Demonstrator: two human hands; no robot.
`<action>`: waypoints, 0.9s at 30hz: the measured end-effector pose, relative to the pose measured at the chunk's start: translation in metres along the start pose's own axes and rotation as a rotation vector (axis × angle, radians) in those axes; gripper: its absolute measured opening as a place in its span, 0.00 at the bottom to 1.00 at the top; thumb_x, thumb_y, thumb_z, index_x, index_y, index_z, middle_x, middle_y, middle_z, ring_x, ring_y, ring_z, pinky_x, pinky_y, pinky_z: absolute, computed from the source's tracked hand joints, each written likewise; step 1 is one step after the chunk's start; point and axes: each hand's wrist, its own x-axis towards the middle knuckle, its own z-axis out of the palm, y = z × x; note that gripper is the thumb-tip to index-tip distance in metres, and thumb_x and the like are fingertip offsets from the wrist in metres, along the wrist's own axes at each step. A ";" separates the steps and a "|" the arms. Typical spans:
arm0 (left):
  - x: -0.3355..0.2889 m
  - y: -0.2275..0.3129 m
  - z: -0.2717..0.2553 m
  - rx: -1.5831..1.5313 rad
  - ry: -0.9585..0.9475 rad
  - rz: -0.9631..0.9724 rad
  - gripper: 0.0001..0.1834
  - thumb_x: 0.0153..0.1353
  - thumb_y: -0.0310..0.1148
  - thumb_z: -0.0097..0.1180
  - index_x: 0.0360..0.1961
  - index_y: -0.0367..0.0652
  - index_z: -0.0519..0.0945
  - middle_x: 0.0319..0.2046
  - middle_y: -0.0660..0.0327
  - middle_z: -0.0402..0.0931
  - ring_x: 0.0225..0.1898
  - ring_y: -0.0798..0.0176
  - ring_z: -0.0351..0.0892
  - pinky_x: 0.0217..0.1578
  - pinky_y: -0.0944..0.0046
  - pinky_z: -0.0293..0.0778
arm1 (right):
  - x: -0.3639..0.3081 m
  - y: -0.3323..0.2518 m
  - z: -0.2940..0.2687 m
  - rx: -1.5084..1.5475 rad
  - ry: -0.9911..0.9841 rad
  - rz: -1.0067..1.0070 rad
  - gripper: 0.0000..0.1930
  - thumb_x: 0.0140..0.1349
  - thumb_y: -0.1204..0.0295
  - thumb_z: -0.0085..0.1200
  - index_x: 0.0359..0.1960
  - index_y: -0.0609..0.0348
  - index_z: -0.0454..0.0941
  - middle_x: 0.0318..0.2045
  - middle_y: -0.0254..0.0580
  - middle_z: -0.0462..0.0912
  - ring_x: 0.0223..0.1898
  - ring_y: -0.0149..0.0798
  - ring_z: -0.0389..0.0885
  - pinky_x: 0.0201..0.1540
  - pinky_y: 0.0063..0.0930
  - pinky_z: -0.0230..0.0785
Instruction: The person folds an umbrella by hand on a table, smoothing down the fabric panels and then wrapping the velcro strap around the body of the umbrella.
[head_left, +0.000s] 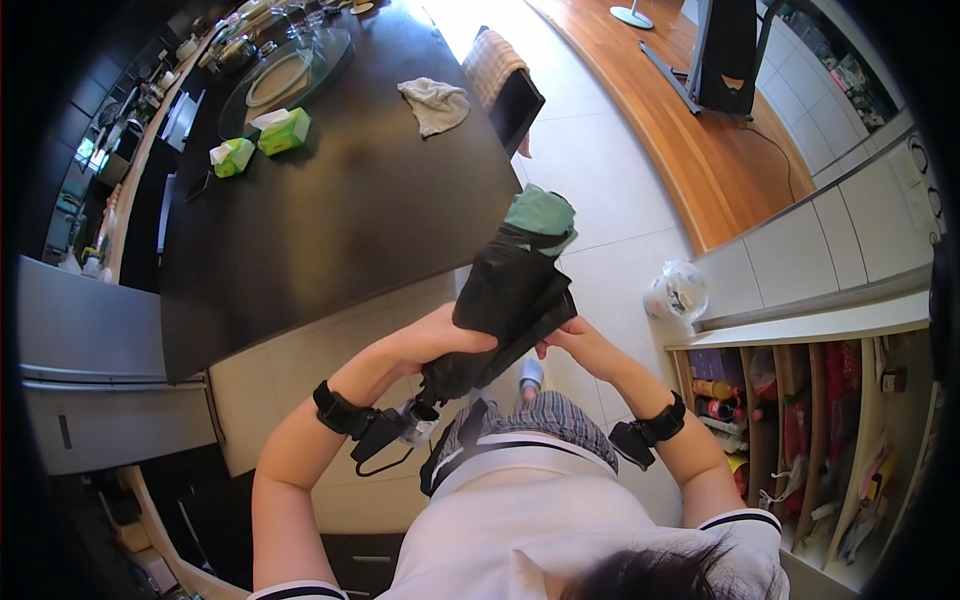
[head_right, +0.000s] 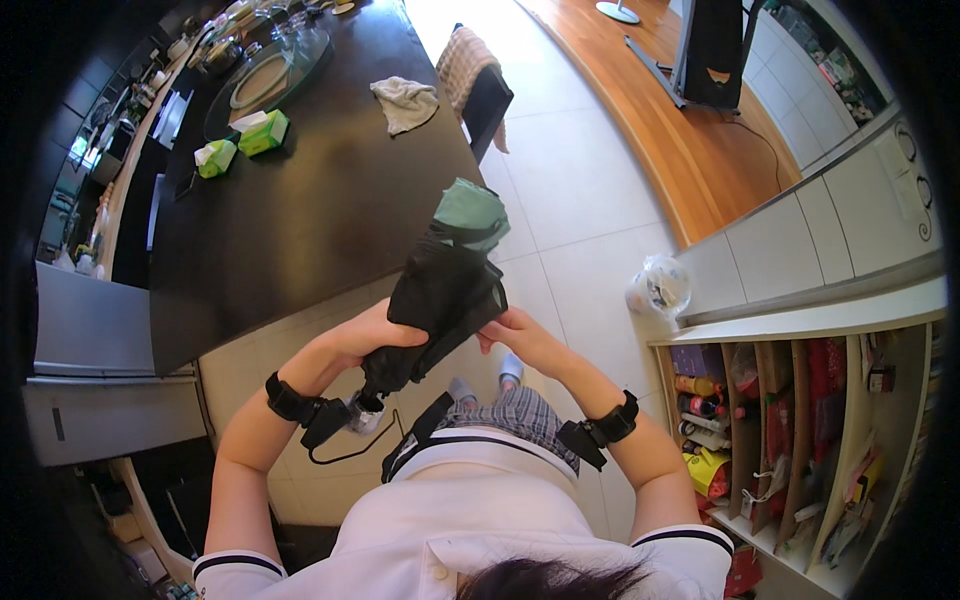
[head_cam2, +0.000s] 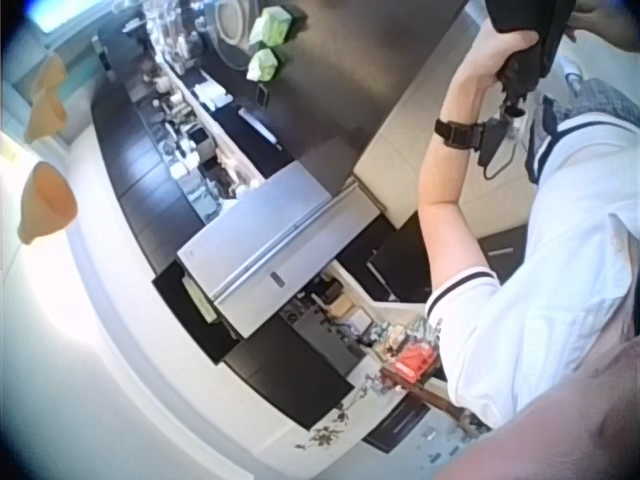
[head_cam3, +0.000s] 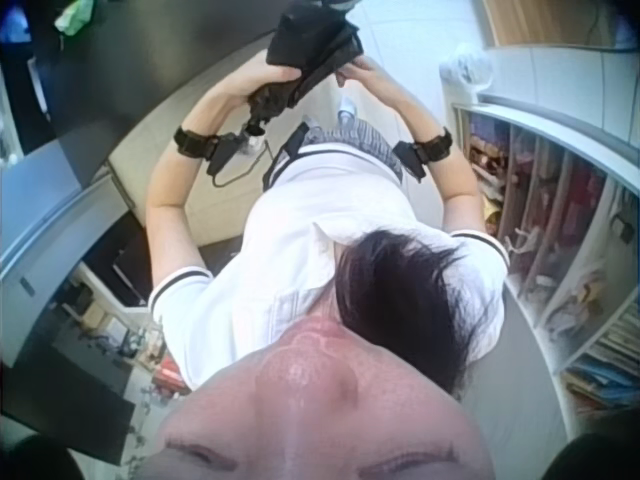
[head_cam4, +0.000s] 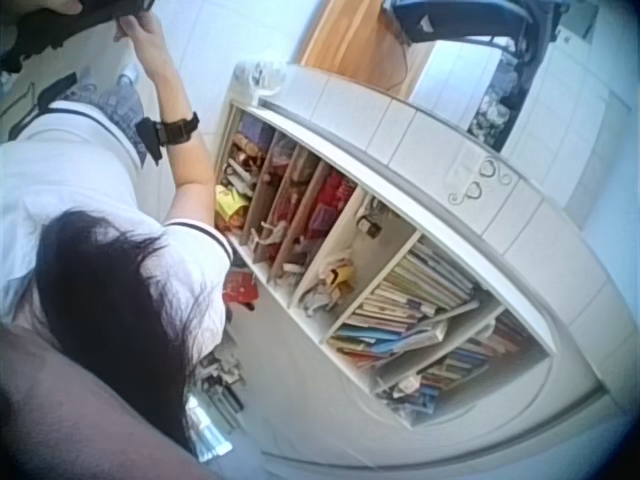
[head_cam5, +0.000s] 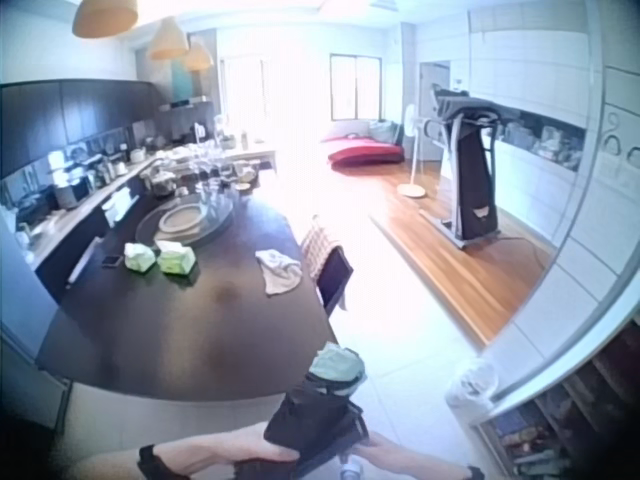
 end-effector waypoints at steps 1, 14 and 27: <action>0.002 -0.002 -0.002 -0.001 -0.003 -0.001 0.27 0.48 0.30 0.58 0.51 0.35 0.68 0.40 0.61 0.73 0.43 0.68 0.71 0.46 0.67 0.69 | -0.001 -0.001 0.003 0.030 0.036 0.002 0.09 0.63 0.69 0.43 0.34 0.62 0.72 0.27 0.33 0.72 0.31 0.27 0.70 0.40 0.21 0.62; 0.012 -0.006 -0.007 -0.304 0.222 -0.011 0.19 0.50 0.33 0.57 0.41 0.34 0.69 0.27 0.54 0.74 0.24 0.59 0.78 0.27 0.60 0.77 | -0.015 -0.047 0.004 0.101 0.117 -0.071 0.12 0.65 0.67 0.41 0.24 0.54 0.58 0.18 0.28 0.59 0.21 0.25 0.58 0.28 0.20 0.56; 0.047 -0.025 0.009 0.436 0.511 0.466 0.25 0.49 0.30 0.57 0.49 0.37 0.66 0.31 0.58 0.75 0.31 0.62 0.77 0.33 0.65 0.73 | 0.016 -0.052 0.040 0.053 0.286 -0.170 0.11 0.65 0.64 0.41 0.28 0.57 0.64 0.16 0.29 0.64 0.19 0.23 0.62 0.22 0.18 0.56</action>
